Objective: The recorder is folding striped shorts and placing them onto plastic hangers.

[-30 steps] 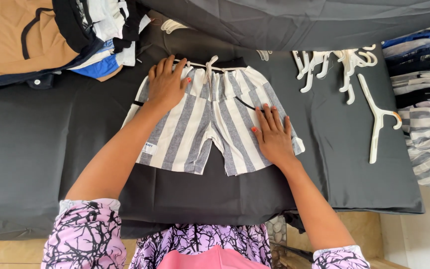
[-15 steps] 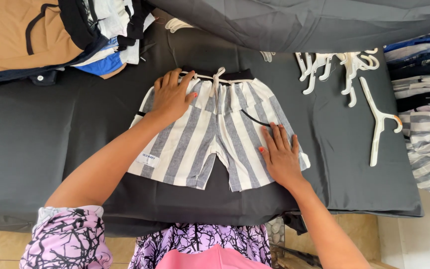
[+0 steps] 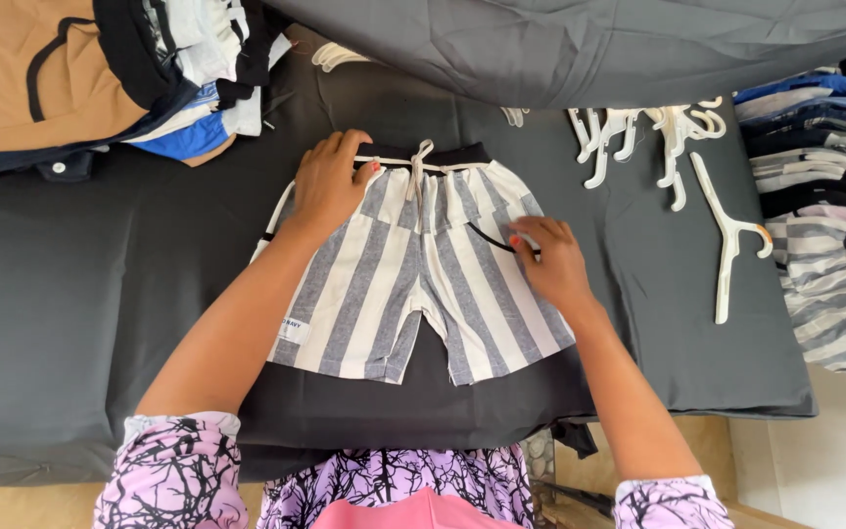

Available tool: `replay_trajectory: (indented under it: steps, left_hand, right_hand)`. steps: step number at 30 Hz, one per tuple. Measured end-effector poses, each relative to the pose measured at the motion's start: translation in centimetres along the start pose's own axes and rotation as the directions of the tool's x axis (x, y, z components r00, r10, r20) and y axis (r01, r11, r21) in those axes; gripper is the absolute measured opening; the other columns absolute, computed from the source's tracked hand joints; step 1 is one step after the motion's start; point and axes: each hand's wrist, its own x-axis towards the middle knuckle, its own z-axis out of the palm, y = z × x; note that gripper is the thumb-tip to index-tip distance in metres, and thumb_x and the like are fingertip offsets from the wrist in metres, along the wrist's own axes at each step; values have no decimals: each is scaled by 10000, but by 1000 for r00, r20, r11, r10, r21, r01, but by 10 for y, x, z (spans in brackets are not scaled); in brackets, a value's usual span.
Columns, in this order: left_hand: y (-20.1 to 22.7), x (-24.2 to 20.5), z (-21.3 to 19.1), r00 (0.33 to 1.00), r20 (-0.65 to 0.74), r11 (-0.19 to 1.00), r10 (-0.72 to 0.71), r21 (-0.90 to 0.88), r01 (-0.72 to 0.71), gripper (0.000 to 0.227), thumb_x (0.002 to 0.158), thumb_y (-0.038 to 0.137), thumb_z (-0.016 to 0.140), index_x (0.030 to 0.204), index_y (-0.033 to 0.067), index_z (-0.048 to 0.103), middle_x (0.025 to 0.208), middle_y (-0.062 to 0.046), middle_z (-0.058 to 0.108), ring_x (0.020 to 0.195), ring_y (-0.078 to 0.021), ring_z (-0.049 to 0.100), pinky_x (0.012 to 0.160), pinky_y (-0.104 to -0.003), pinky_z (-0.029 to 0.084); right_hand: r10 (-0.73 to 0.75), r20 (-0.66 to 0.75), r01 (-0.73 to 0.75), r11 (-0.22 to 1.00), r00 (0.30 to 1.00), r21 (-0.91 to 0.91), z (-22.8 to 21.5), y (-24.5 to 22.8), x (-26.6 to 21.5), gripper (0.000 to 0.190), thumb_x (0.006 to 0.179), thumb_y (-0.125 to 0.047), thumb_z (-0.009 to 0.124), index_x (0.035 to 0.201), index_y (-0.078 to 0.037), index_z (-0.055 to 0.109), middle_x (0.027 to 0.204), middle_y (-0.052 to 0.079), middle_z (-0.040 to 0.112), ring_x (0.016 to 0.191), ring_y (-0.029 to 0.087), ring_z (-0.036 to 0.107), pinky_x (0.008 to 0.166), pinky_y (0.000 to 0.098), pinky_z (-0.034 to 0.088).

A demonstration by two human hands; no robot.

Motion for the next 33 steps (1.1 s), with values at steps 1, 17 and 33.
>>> replay_trajectory:
  steps: [1,17,33]
  left_hand:
    - [2,-1,-3,1000,6,1000,-1,-2,1,353,991,406,661,1259,221,526,1015,-52,596,977,-302,663,834,-453,486]
    - [3,-1,-11,995,55,997,78,-21,-77,222,1010,273,617,1196,208,516,1056,-64,629,1020,-294,610,855,-436,480]
    - [-1,2,-2,995,54,996,85,-40,-83,235,982,267,615,1197,217,534,1059,-66,616,1037,-298,613,856,-438,497]
  right_hand:
    - [5,5,-5,1000,1000,0,-1,-1,7,206,954,-321,752,1156,-283,765,1148,-100,713,1049,173,666,870,313,528]
    - [339,-65,-343,938,939,-58,97,85,133,458,960,-377,767,1316,-109,658,1290,88,577,1210,332,526,1028,445,467]
    - [370,-298,-412,907,880,-88,130,84,182,211,908,-248,727,1050,-143,612,1085,94,561,1058,338,560,956,423,476]
